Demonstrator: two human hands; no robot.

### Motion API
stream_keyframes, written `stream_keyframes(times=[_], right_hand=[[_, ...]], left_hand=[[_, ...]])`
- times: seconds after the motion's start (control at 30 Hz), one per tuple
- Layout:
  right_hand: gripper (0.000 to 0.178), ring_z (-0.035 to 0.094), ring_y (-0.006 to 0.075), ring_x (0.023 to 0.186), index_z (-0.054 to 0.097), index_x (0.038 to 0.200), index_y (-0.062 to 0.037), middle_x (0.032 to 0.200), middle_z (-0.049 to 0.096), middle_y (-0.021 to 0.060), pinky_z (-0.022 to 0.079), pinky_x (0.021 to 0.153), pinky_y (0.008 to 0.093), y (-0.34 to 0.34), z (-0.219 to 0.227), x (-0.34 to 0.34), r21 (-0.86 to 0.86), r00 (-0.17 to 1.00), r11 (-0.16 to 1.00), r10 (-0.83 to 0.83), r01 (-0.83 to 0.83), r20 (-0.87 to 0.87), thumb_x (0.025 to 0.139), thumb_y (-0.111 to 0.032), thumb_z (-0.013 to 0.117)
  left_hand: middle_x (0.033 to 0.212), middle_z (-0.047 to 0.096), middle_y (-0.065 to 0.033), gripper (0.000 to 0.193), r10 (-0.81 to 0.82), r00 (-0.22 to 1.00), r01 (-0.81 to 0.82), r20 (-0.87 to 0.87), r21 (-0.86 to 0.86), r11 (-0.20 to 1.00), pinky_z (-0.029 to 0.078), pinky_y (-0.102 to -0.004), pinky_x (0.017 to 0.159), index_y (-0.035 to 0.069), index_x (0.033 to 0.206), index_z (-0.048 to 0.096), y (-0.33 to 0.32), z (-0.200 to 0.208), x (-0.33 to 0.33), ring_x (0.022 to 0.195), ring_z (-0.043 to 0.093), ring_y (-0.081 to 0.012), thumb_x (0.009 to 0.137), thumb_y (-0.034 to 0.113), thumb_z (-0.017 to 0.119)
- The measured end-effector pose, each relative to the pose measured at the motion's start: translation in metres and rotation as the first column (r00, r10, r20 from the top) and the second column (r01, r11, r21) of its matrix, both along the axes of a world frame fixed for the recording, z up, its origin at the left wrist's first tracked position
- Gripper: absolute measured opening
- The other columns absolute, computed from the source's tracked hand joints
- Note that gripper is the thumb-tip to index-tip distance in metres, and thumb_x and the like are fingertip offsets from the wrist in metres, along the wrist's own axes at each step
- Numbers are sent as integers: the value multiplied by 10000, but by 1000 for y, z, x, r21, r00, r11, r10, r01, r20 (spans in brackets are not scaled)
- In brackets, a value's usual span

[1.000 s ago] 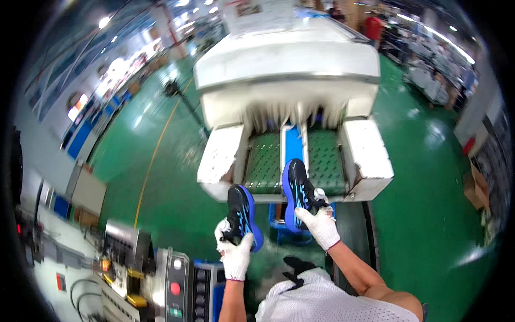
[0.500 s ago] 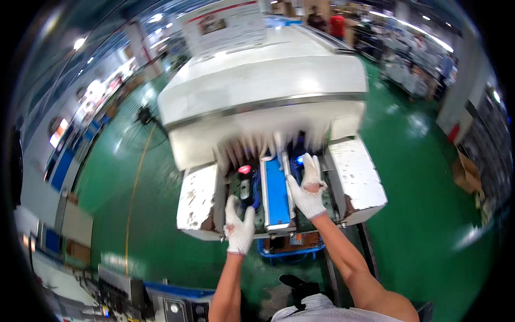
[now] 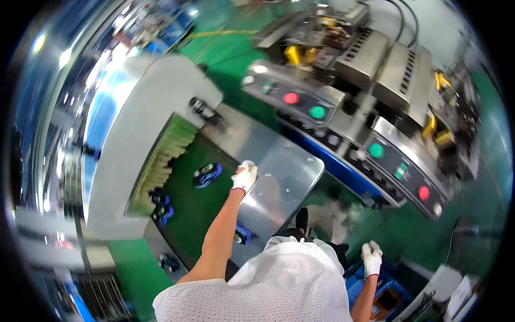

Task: The person picks up a shoe from a conveyor belt, places it into a lasting machine to shape the heel, and then returns the shoe to the conveyor belt, repeating this process for multiple shoes.

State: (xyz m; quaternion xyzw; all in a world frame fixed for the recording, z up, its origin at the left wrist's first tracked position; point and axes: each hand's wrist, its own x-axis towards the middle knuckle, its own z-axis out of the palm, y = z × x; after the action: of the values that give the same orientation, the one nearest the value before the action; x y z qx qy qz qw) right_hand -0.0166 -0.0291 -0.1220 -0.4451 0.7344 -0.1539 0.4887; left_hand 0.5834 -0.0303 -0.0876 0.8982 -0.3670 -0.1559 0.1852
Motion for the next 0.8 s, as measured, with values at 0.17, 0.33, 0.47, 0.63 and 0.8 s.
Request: stream_keyframes(times=[0.17, 0.33, 0.47, 0.63, 0.8], right_hand=[[578, 688, 245, 977, 571, 1364, 8, 1223, 677, 169, 586, 731, 372, -8, -38, 31, -24, 866, 897, 419, -441, -274, 902, -304, 725], [584, 666, 334, 1127, 627, 1303, 14, 1347, 623, 226, 537, 960, 405, -31, 63, 122, 299, 795, 856, 508, -423, -330, 850, -335, 747], [588, 676, 304, 1117, 626, 1318, 4, 1254, 681, 205, 525, 966, 402, -72, 72, 171, 337, 477, 633, 760, -697, -442, 868, -359, 729], [582, 596, 262, 1285, 544, 1381, 1, 1341, 642, 191, 461, 1077, 362, -105, 66, 289, 116, 661, 668, 744, -735, -95, 874, -190, 755], [762, 592, 356, 1267, 493, 1445, 0, 1329, 626, 240, 473, 1047, 399, -95, 89, 408, -138, 138, 106, 959, -985, -247, 859, -432, 718]], left_hand=[[1247, 618, -290, 541, 509, 859, -476, 50, -286, 832, 470, -508, 1017, -12, 1310, 558, 179, -16, 132, 1202, 586, -429, 866, 246, 728], [1449, 492, -249, 864, 633, 774, -634, -15, 3, 774, 417, -486, 1089, 35, 1468, 440, 172, 1, 168, 1322, 500, -415, 815, 500, 764], [1264, 552, -232, 644, 470, 881, -457, 57, -153, 876, 501, -508, 938, 18, 1281, 568, 156, -57, 160, 1088, 611, -412, 837, 438, 769], [1169, 588, -194, 316, 476, 879, -430, 29, -384, 817, 545, -476, 828, 55, 1180, 610, 173, -88, 163, 969, 652, -382, 936, 240, 686], [1102, 627, -147, 237, 136, 990, -144, -47, -318, 937, 541, -446, 850, 63, 1090, 655, 133, -15, 108, 972, 660, -340, 894, 185, 709]])
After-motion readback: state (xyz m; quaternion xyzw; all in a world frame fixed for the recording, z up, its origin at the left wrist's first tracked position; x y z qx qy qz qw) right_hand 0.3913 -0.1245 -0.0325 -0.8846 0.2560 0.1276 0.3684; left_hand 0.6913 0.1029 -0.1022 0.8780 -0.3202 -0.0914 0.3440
